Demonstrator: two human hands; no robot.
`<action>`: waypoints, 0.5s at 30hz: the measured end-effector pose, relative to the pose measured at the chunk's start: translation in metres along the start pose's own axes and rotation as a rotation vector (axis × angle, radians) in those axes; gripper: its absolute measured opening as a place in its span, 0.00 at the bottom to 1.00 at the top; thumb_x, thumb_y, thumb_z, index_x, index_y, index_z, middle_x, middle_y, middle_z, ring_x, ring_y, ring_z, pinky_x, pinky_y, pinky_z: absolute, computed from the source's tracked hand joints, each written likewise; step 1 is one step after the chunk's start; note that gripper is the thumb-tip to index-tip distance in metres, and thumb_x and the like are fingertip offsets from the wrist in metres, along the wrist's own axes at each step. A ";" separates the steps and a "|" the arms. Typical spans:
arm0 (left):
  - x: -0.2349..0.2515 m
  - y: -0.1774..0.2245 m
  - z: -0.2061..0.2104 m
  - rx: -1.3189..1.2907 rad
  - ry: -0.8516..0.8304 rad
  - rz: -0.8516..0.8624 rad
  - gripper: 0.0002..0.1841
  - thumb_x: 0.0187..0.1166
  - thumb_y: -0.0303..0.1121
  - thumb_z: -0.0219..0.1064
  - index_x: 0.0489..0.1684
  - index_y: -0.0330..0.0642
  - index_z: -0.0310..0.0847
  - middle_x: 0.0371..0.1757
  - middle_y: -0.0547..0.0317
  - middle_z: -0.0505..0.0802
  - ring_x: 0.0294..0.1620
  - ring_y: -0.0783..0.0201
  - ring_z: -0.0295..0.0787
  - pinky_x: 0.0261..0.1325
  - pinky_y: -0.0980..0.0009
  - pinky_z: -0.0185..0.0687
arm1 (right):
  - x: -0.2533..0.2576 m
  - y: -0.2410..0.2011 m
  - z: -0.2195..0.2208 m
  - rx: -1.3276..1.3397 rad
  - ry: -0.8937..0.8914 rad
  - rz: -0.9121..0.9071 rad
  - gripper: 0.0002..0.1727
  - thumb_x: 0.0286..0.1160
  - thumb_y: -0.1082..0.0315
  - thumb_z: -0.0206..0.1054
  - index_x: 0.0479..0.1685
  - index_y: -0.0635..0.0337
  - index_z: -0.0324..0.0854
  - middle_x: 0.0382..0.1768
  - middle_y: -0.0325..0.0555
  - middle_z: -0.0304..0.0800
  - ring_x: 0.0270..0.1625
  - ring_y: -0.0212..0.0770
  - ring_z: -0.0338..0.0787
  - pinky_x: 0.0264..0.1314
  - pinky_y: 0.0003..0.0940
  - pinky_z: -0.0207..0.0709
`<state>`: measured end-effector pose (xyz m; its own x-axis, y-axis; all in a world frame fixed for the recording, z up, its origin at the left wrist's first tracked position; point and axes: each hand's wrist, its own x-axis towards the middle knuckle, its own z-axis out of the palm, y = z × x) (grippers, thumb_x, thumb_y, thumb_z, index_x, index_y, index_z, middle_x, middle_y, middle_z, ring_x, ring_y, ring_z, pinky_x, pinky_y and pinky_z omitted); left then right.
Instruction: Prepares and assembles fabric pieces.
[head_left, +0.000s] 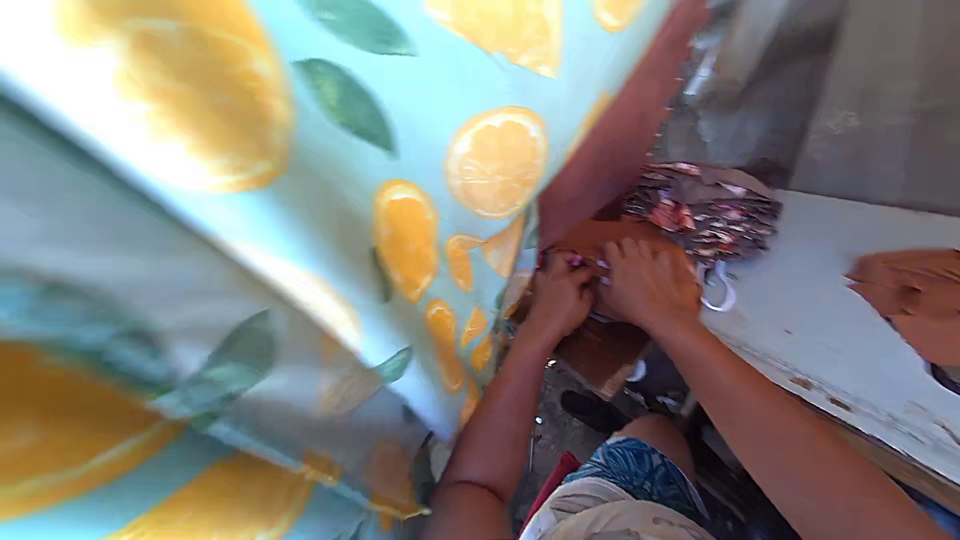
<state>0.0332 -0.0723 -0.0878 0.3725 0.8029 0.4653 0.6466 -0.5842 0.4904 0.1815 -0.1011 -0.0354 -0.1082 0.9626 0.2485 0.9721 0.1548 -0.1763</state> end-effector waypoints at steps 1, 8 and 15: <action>0.001 0.000 0.000 -0.007 -0.021 -0.006 0.15 0.79 0.33 0.64 0.58 0.51 0.93 0.75 0.43 0.82 0.75 0.44 0.77 0.72 0.36 0.70 | 0.002 0.000 0.001 -0.016 0.004 0.006 0.30 0.70 0.62 0.76 0.71 0.67 0.78 0.70 0.71 0.79 0.76 0.72 0.76 0.67 0.76 0.68; 0.000 0.011 -0.010 -0.049 -0.123 -0.090 0.19 0.83 0.32 0.59 0.69 0.48 0.88 0.80 0.39 0.77 0.80 0.42 0.73 0.78 0.37 0.64 | 0.007 -0.001 0.009 -0.094 0.157 -0.082 0.15 0.80 0.77 0.63 0.60 0.76 0.83 0.61 0.76 0.85 0.70 0.77 0.81 0.64 0.78 0.68; -0.025 0.031 -0.014 -0.405 0.126 -0.078 0.16 0.84 0.31 0.64 0.65 0.41 0.89 0.71 0.41 0.85 0.75 0.48 0.79 0.79 0.50 0.73 | 0.007 0.008 -0.012 -0.008 0.135 -0.078 0.13 0.74 0.78 0.68 0.55 0.75 0.86 0.58 0.75 0.87 0.63 0.77 0.86 0.62 0.76 0.74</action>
<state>0.0345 -0.1119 -0.0733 0.2322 0.8405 0.4895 0.3468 -0.5417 0.7657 0.1908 -0.0955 -0.0235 -0.1552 0.9091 0.3867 0.9636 0.2256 -0.1436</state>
